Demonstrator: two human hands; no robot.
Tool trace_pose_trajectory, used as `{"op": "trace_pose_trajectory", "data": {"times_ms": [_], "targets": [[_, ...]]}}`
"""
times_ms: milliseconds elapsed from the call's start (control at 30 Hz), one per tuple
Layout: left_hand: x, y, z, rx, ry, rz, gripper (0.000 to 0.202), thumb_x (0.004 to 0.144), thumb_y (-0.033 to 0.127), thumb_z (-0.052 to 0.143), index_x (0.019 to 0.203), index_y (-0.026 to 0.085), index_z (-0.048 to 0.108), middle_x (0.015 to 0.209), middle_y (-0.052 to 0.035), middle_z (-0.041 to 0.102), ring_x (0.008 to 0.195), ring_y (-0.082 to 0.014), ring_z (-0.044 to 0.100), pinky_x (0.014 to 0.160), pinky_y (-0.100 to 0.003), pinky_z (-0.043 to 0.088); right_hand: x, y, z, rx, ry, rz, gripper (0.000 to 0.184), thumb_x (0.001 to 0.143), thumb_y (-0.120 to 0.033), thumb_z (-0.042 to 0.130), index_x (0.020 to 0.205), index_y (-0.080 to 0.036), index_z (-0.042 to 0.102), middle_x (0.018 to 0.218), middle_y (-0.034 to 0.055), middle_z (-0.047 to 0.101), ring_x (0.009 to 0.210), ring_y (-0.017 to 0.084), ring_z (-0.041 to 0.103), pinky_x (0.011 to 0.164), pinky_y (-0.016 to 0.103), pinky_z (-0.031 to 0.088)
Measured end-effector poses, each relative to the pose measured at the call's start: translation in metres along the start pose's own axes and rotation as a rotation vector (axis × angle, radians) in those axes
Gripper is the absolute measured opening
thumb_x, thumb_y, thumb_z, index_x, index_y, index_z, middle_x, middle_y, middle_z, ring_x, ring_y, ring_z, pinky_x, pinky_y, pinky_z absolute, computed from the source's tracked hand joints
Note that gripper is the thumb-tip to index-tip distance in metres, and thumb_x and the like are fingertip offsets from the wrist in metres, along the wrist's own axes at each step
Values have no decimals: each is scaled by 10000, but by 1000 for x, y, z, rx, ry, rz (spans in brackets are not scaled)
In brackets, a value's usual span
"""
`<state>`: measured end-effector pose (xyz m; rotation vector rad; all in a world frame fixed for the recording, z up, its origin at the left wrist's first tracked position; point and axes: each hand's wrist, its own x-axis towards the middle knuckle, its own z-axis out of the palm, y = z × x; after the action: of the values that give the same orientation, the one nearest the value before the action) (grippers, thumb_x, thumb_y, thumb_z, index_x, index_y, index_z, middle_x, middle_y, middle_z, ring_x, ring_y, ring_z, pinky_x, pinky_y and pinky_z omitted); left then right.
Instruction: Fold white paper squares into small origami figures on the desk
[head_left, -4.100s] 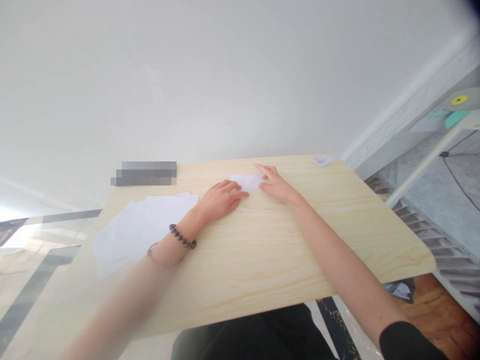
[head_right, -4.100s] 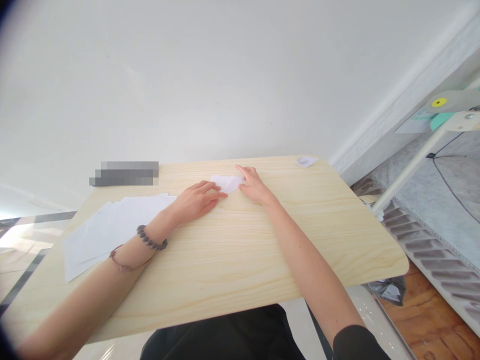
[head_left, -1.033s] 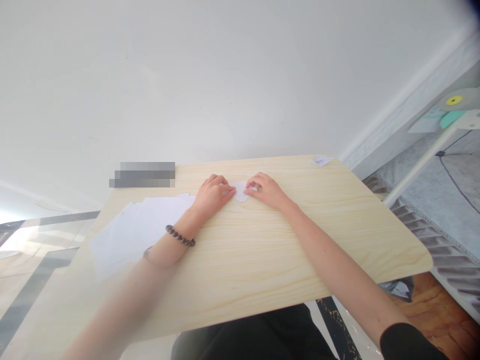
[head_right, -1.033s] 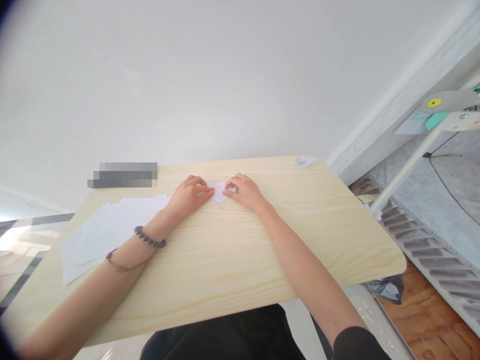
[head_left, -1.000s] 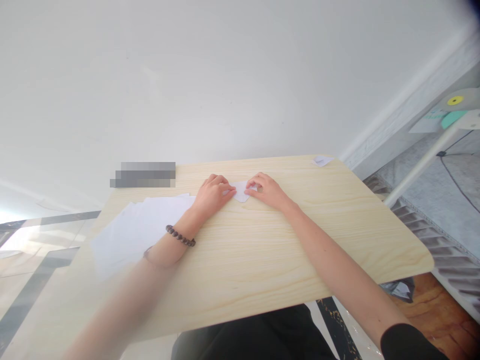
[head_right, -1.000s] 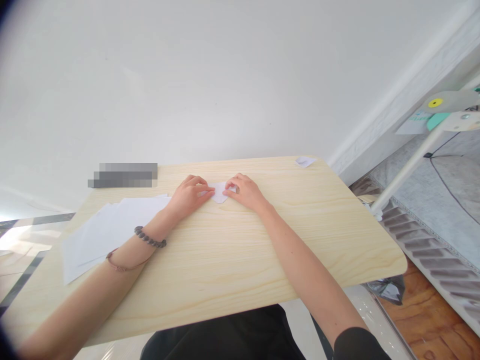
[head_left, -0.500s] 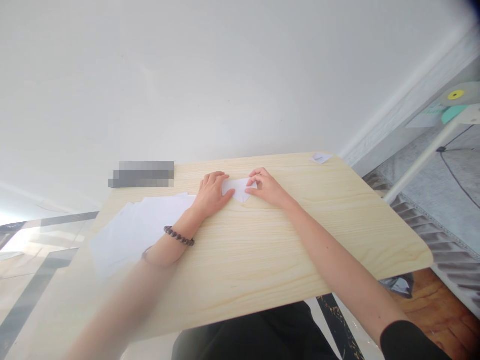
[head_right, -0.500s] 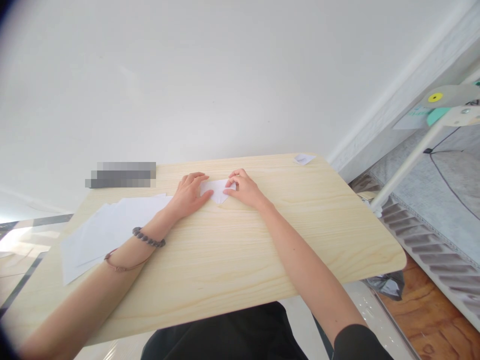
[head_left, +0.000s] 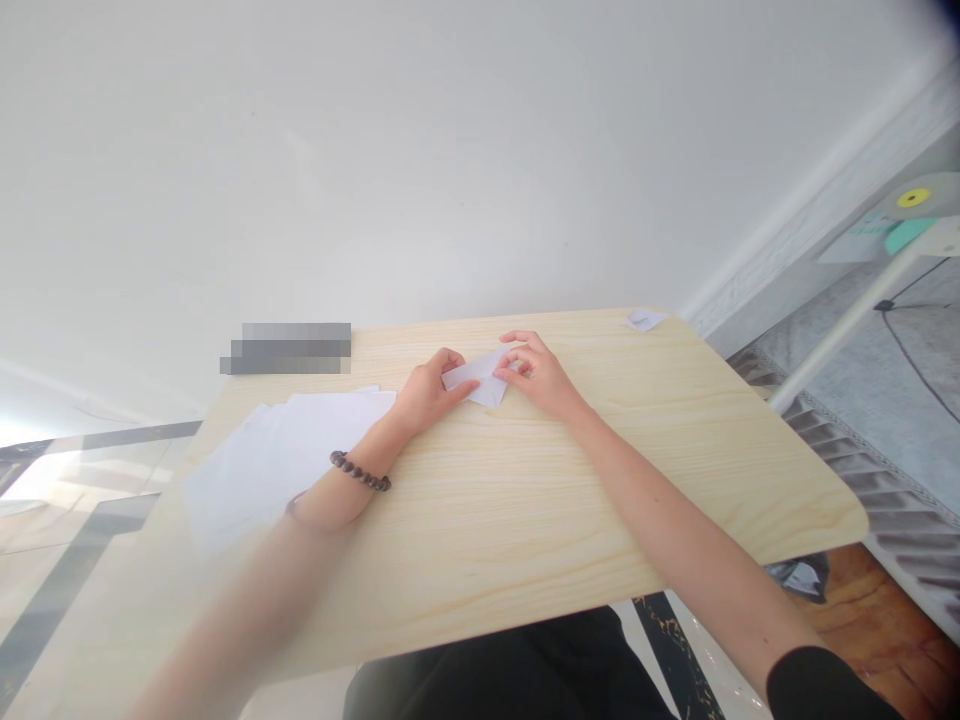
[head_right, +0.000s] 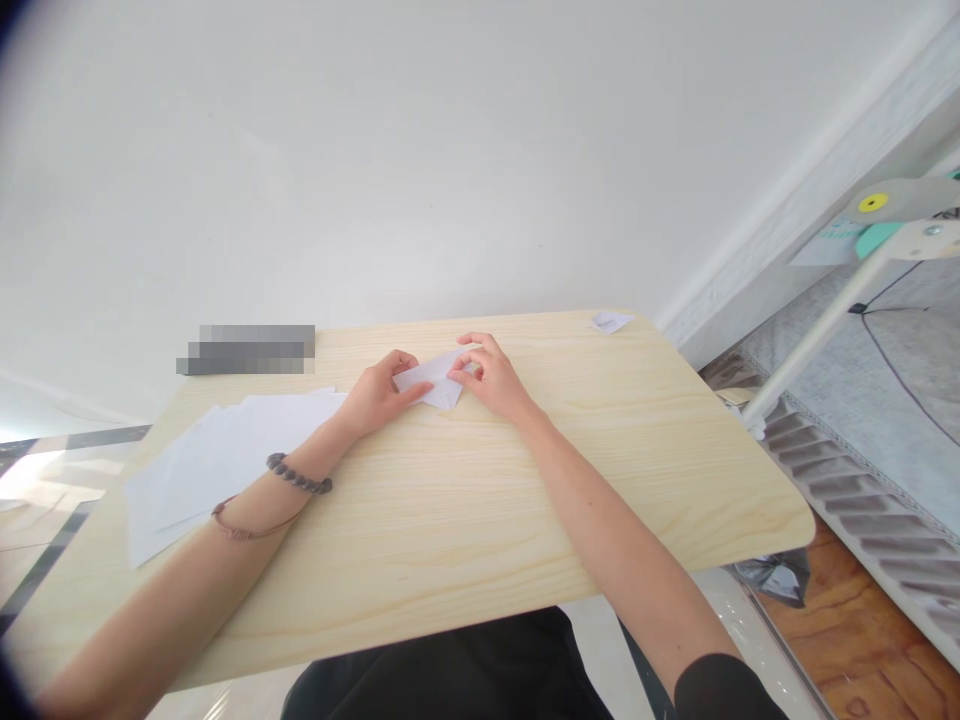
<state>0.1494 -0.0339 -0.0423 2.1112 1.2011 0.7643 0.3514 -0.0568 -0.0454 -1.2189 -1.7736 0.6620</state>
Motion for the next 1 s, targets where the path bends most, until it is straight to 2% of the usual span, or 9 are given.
{"op": "trace_pose_trajectory", "data": {"times_ms": [100, 200, 267, 400, 567, 667, 767, 1000], "targets": [[0, 0, -1, -157, 2, -35, 354, 704, 406, 571, 970, 186, 493, 856, -22, 639, 607, -123, 530, 561, -248, 401, 1, 1, 3, 78, 39, 16, 190, 717, -350, 581, 824, -197, 544, 1178, 71, 451, 862, 145, 537, 578, 243, 437], [0, -1, -3, -230, 3, -36, 369, 698, 384, 580, 997, 180, 507, 870, -29, 639, 626, -124, 547, 553, -234, 402, 3, 4, 7, 203, 36, 89, 431, 679, -358, 622, 1046, -232, 434, 1055, 50, 545, 757, 123, 562, 610, 254, 443], [0, 0, -4, -242, -2, -31, 370, 696, 373, 583, 1006, 180, 519, 858, -27, 639, 617, -118, 543, 546, -227, 400, 4, 5, 8, 249, -29, 126, 485, 674, -359, 625, 1091, -220, 419, 949, 33, 595, 722, 122, 567, 635, 262, 443], [-2, 4, -4, -254, 3, -22, 356, 705, 376, 576, 997, 178, 538, 855, -29, 638, 623, -119, 545, 548, -228, 409, 3, 0, 7, 202, -147, 165, 310, 686, -403, 601, 881, -164, 575, 802, 27, 615, 702, 138, 553, 608, 251, 428], [-2, 6, -1, -254, 51, -18, 325, 693, 391, 592, 927, 166, 578, 938, -48, 631, 780, -163, 572, 656, -261, 445, 0, -6, 5, 189, -143, 177, 327, 656, -422, 621, 836, -148, 614, 776, 25, 617, 691, 143, 547, 584, 238, 418], [-2, 7, 1, -282, 39, -12, 306, 688, 370, 602, 912, 163, 580, 943, -47, 627, 816, -172, 576, 690, -269, 452, 0, -4, 5, 155, -153, 195, 332, 637, -438, 630, 788, -142, 617, 704, 17, 599, 628, 133, 529, 533, 228, 397], [-3, 10, 2, -315, 10, 12, 304, 685, 347, 608, 927, 168, 565, 924, -40, 627, 799, -163, 582, 682, -261, 455, 0, -2, 5, 87, -165, 222, 334, 628, -456, 628, 716, -135, 612, 624, 6, 565, 561, 118, 493, 486, 221, 363], [-5, 14, 0, -279, -2, -24, 367, 670, 355, 618, 985, 185, 539, 823, -20, 643, 662, -137, 578, 593, -244, 436, -1, -6, 5, 52, -177, 178, 304, 656, -440, 595, 715, -142, 616, 622, -1, 554, 546, 105, 467, 480, 215, 337]]}}
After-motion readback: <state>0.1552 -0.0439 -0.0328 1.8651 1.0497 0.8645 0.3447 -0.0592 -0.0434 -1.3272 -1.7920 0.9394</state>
